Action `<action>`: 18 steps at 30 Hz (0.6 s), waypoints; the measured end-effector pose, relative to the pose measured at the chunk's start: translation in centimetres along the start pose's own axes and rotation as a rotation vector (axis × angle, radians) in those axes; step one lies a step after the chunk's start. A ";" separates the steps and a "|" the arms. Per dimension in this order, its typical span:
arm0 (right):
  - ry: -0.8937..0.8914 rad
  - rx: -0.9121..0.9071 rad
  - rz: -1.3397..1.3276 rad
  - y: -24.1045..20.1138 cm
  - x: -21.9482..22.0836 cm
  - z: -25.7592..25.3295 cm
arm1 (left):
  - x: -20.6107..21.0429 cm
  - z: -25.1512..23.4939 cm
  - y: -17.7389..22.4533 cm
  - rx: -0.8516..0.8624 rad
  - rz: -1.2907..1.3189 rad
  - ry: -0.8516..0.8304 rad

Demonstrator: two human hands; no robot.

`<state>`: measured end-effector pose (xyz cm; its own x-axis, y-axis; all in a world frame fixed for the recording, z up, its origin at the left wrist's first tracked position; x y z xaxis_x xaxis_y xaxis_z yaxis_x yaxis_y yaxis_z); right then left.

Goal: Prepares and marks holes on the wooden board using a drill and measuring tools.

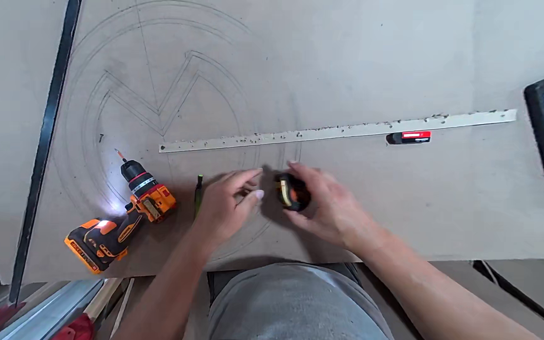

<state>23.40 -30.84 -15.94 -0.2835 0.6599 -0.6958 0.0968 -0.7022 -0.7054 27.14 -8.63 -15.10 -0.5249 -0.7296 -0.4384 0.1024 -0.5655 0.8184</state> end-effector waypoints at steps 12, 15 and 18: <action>-0.182 -0.337 -0.006 -1.0 -2.1 -8.0 | -3.3 -6.4 0.4 0.235 0.068 -0.034; -0.195 -0.258 0.135 2.1 -4.8 -10.5 | -3.7 -10.2 0.3 0.210 -0.019 -0.023; -0.129 -0.061 0.322 6.4 -8.3 -13.5 | -3.1 -15.3 0.4 0.177 -0.136 -0.009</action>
<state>39.19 -37.17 -16.51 -0.3468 0.3650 -0.8640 0.2562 -0.8493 -0.4616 41.75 -12.47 -19.06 -0.5310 -0.6476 -0.5465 -0.1190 -0.5815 0.8048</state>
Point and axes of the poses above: each hand's wrist, its own z-axis away from the middle knuckle, its own x-axis out of the palm, y = z × x, the point moved 4 cm from there along -z, towards the middle knuckle, and after that the axes turned 2 degrees about x, right-handed, at the moved point
